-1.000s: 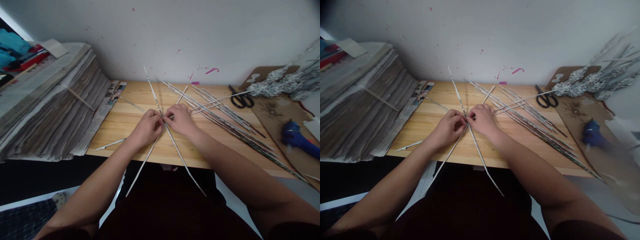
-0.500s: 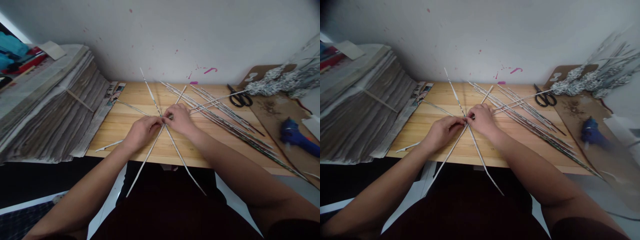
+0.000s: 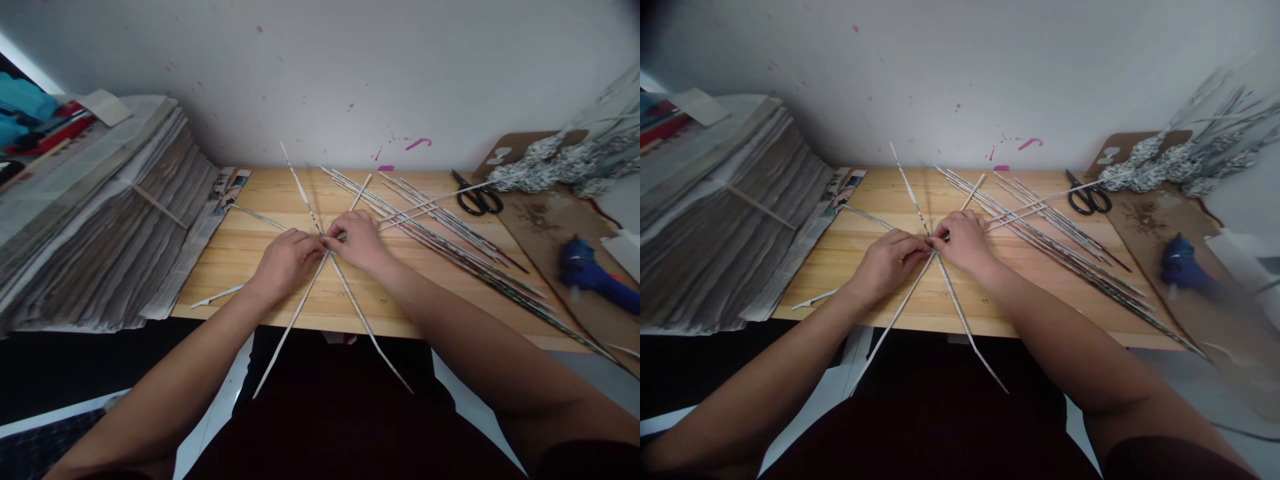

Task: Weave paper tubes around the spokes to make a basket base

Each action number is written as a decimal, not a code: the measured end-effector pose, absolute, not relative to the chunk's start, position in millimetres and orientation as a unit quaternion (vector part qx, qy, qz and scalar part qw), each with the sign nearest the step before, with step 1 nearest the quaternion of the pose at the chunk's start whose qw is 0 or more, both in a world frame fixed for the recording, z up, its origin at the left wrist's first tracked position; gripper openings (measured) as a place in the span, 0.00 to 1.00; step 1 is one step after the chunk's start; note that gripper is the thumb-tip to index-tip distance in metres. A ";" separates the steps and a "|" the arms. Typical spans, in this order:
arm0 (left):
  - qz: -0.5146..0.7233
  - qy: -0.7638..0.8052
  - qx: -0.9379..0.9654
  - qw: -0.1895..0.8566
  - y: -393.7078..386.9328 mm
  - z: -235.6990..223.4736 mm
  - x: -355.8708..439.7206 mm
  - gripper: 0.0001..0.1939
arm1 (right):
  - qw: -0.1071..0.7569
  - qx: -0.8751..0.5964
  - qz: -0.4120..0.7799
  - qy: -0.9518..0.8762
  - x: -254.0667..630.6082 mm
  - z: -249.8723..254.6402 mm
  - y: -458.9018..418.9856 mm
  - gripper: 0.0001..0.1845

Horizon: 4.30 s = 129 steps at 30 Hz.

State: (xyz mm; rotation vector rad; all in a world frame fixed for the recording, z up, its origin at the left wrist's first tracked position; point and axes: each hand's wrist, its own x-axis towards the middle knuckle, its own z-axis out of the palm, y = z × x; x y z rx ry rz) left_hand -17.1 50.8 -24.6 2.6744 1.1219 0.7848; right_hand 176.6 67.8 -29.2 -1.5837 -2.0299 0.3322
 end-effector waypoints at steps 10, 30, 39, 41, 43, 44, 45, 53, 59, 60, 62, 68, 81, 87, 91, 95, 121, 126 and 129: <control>0.312 0.388 0.863 0.086 45.3 -34.5 -9.8 0.05 | 0.270 -0.591 0.125 -0.749 175.9 -28.5 66.6 0.06; 0.332 0.360 0.864 0.121 51.0 -34.1 -19.5 0.05 | 0.274 -0.584 0.120 -0.755 176.7 -28.3 66.7 0.09; 0.317 0.357 0.877 0.062 47.7 -34.2 -17.7 0.04 | 0.273 -0.583 0.125 -0.755 176.4 -27.3 66.7 0.09; 0.319 0.353 0.877 0.071 47.4 -34.5 -17.4 0.05 | 0.276 -0.579 0.129 -0.756 178.2 -27.2 67.1 0.09; 0.323 0.353 0.875 0.075 47.0 -34.4 -17.0 0.05 | 0.282 -0.561 0.138 -0.766 181.5 -27.6 68.1 0.08; 0.325 0.356 0.873 0.076 46.7 -34.3 -16.7 0.05 | 0.284 -0.547 0.144 -0.774 183.6 -27.9 68.8 0.07; 0.326 0.360 0.871 0.076 46.5 -34.2 -16.4 0.05 | 0.285 -0.530 0.151 -0.784 185.8 -28.3 69.6 0.06; 0.333 0.368 0.864 0.082 46.6 -34.7 -14.7 0.06 | 0.293 -0.474 0.167 -0.814 194.1 -28.8 73.1 0.02; 0.296 0.387 0.870 0.075 47.3 -34.5 -14.6 0.07 | 0.275 -0.504 0.145 -0.806 190.2 -25.9 67.2 0.02; 0.295 0.389 0.869 0.075 47.3 -34.4 -14.5 0.07 | 0.270 -0.507 0.140 -0.806 189.5 -25.1 66.0 0.02; 0.293 0.394 0.868 0.079 47.4 -34.3 -14.2 0.07 | 0.261 -0.509 0.131 -0.810 188.3 -23.1 63.8 0.03; 0.293 0.398 0.866 0.083 48.2 -35.0 -12.9 0.07 | 0.242 -0.488 0.112 -0.831 185.3 -16.9 60.3 0.07; 0.326 0.434 0.828 0.138 52.2 -34.4 -12.6 0.05 | 0.276 -0.493 0.165 -0.809 185.2 -19.1 67.0 0.04; 0.331 0.435 0.825 0.146 51.5 -31.9 -12.2 0.07 | 0.286 -0.514 0.170 -0.790 182.3 -19.1 69.8 0.05; 0.337 0.450 0.813 0.155 51.4 -31.3 -11.3 0.07 | 0.282 -0.520 0.168 -0.788 181.6 -18.5 71.7 0.06; 0.340 0.451 0.811 0.153 52.7 -31.8 -11.6 0.07 | 0.272 -0.527 0.171 -0.787 181.5 -16.5 73.2 0.07; 0.306 0.425 0.843 0.126 49.6 -32.1 -8.4 0.06 | 0.266 -0.596 0.128 -0.747 176.5 -25.7 66.6 0.08; 0.310 0.408 0.850 0.120 48.7 -33.4 -8.8 0.06 | 0.275 -0.584 0.121 -0.754 178.1 -29.1 67.7 0.06; 0.318 0.391 0.856 0.112 49.0 -35.3 -9.2 0.06 | 0.279 -0.574 0.128 -0.759 179.2 -30.1 68.8 0.06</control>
